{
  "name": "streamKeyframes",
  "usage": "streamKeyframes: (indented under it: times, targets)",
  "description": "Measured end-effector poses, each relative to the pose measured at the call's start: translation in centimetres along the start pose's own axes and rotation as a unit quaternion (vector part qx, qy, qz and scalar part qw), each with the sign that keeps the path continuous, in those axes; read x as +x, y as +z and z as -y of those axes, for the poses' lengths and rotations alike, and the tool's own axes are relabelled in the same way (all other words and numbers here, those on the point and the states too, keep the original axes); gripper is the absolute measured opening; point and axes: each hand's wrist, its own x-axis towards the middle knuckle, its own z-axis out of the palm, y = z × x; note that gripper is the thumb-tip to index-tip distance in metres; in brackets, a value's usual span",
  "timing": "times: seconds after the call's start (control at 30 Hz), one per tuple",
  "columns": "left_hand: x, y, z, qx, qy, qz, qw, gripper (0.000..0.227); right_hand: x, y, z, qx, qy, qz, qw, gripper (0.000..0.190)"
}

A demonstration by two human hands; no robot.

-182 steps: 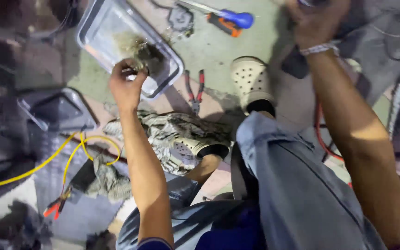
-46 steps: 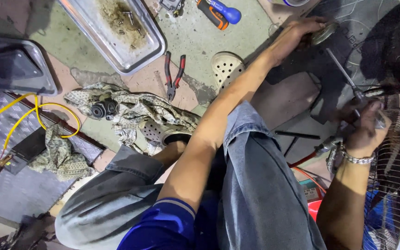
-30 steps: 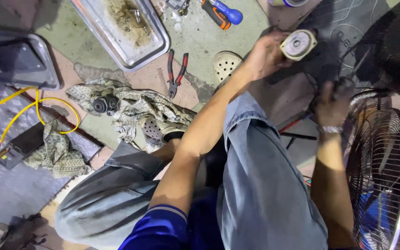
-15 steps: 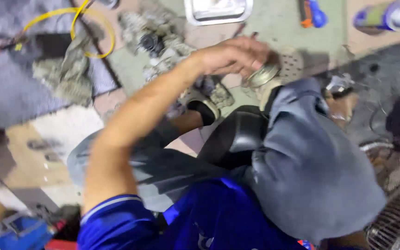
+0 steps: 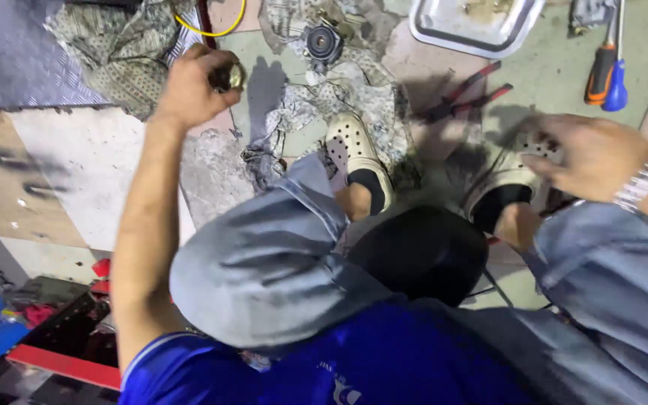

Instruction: The person assembles a carburetor by inserting a black cylindrical part into the main body, then cleaning a brass component with a spray can and wiping it with a cloth. They reattach the brass part to the carburetor and tighten it using a wrench.

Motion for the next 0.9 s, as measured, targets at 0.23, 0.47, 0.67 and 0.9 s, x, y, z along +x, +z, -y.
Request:
streamKeyframes:
  times: [0.23, 0.47, 0.67, 0.9]
  targets:
    - [-0.7, 6.9, 0.5, -0.326, -0.089, -0.149, 0.929, 0.051, 22.3, 7.9, 13.1, 0.174, -0.021, 0.077, 0.982, 0.057]
    - [1.2, 10.5, 0.6, -0.477, -0.164, -0.172, 0.846, 0.053, 31.0, 17.3, 20.1, 0.410, -0.055, -0.314, 0.855, 0.121]
    - [2.2, 12.3, -0.8, -0.546, -0.202, -0.177, 0.793, 0.050, 31.4, 16.1, 20.9, 0.276, 0.043, -0.250, 0.927, 0.142]
    - [2.2, 13.1, -1.2, -0.528, -0.207, -0.178, 0.804, 0.049, 32.6, 15.2, 19.6, 0.231, -0.068, -0.284, 0.928, 0.121]
